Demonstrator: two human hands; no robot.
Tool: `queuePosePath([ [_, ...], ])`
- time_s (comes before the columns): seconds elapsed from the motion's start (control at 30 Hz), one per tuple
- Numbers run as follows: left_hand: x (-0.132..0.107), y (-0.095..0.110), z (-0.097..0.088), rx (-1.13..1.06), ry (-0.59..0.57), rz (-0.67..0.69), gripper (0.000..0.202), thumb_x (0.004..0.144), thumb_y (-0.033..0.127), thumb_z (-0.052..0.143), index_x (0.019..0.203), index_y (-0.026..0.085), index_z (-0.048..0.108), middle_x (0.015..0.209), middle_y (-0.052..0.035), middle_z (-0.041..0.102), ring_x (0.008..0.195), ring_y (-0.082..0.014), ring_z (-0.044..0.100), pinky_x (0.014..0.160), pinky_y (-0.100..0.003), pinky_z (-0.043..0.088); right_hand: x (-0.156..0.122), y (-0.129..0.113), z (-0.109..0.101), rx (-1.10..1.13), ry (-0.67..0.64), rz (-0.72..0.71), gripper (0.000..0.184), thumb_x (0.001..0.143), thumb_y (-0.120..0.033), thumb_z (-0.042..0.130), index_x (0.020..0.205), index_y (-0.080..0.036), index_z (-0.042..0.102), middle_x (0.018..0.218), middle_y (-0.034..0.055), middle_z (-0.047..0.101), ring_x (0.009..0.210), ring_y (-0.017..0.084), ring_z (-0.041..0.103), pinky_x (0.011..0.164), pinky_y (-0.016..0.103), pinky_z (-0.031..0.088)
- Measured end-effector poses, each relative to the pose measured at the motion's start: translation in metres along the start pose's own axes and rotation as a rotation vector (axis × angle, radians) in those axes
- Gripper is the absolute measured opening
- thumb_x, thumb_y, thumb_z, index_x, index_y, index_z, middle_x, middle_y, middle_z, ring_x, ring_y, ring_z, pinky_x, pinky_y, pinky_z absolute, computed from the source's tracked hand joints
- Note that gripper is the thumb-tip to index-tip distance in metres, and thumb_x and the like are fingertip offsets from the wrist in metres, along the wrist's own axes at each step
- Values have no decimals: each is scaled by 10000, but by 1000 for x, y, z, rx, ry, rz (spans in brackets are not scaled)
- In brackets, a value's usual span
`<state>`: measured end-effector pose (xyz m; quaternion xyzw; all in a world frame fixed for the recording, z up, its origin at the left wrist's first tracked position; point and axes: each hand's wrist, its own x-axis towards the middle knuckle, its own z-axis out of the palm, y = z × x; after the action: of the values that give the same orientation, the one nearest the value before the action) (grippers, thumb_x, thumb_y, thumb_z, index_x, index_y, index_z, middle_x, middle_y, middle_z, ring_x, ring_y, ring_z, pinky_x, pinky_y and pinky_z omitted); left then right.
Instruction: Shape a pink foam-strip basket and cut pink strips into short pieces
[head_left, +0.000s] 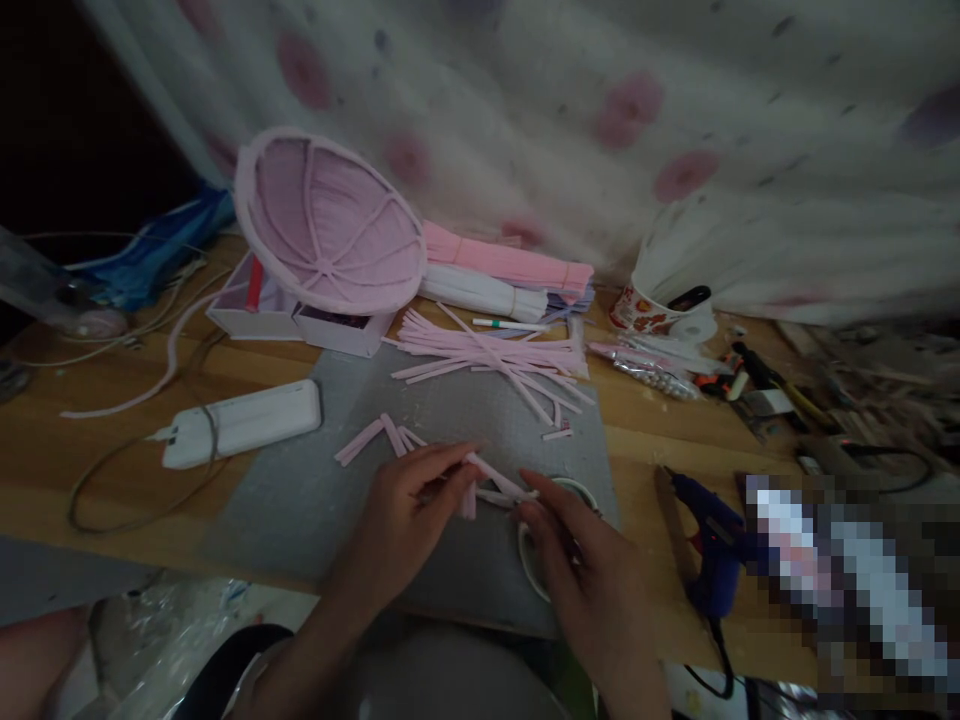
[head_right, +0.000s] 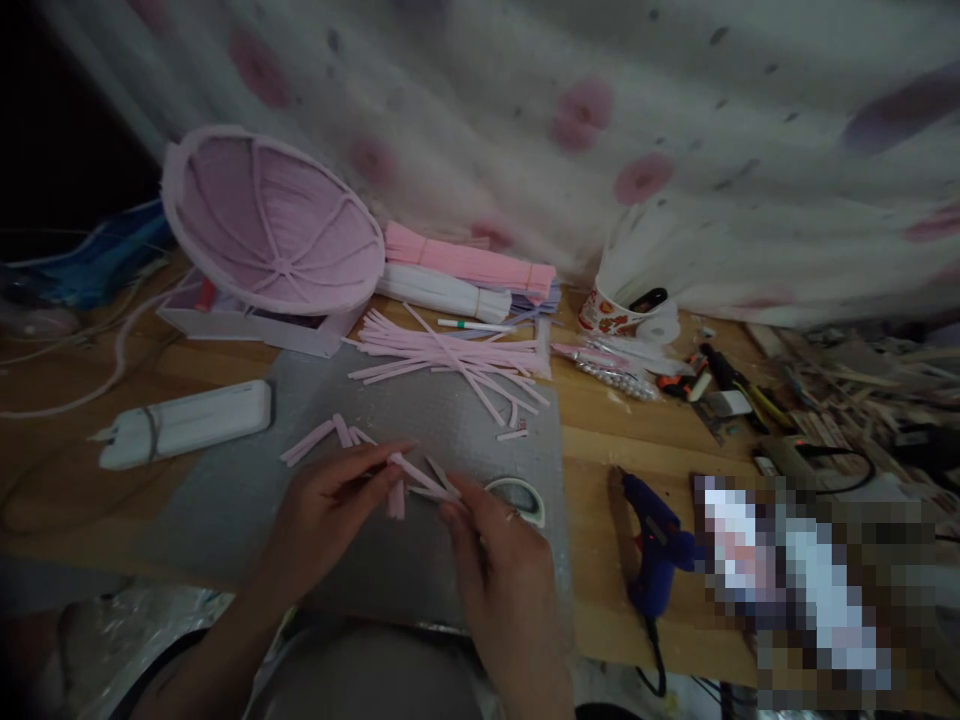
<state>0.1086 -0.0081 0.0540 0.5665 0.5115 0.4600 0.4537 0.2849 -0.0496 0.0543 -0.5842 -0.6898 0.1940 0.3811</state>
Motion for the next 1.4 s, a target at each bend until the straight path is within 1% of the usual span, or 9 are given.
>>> queuePosePath([
  [0.13,-5,3,5,206,-111,157,294,947,203,557,1175,254,735,929,-34,746,827,-148,664,791,-250,510,10,-5,5,-76,20,-83,190,945,-214,594,1124,-214,658,813,10,734,654,148,682,563,229,505],
  [0.23,-9,6,12,219,-127,176,320,960,185,510,1197,237,719,1027,-63,721,933,-169,658,866,-278,505,15,-11,10,-84,42,-113,126,945,-183,574,1034,-205,661,753,-4,696,605,132,642,542,227,470],
  [0.33,-10,9,14,139,-161,80,283,970,260,523,1170,243,722,1009,-56,692,880,-158,637,772,-248,521,15,-13,11,-59,92,-114,108,947,-178,560,950,-209,664,740,-6,678,607,126,631,550,227,463],
  [0.47,-9,10,14,-145,-178,-144,212,920,364,606,1013,222,734,866,-16,667,660,-115,588,552,-195,484,13,-14,10,5,140,-32,89,934,-181,580,910,-217,658,717,-19,666,577,113,615,541,216,464],
  [0.57,-9,8,16,-321,-163,-244,193,864,378,672,933,202,710,740,19,640,549,-93,550,501,-192,465,13,-15,11,-13,158,32,76,918,-196,604,850,-211,636,622,-42,611,513,108,575,494,213,435],
  [0.63,-9,7,18,-356,-162,-254,179,848,359,692,926,198,707,687,33,625,526,-86,543,499,-185,461,13,-15,12,-6,156,17,51,919,-184,597,920,-204,645,685,-26,649,545,108,603,504,209,457],
  [0.77,-10,7,19,-342,-140,-287,163,828,337,710,895,188,710,605,50,589,496,-81,522,459,-169,440,15,-12,14,40,137,-106,186,947,-137,546,1057,-221,671,952,44,713,809,143,697,666,239,548],
  [1.2,-11,14,23,-177,-92,-157,104,834,265,653,751,205,671,602,45,607,497,-87,543,468,-184,424,13,-11,14,21,177,-118,151,927,-125,568,965,-213,685,875,31,743,765,140,707,676,245,575],
  [1.4,-7,8,19,-173,-180,-241,114,863,308,656,804,211,666,653,37,637,583,-108,587,540,-200,437,13,-3,6,-96,128,-228,168,945,-135,567,1015,-207,701,954,60,758,851,177,723,724,289,579],
])
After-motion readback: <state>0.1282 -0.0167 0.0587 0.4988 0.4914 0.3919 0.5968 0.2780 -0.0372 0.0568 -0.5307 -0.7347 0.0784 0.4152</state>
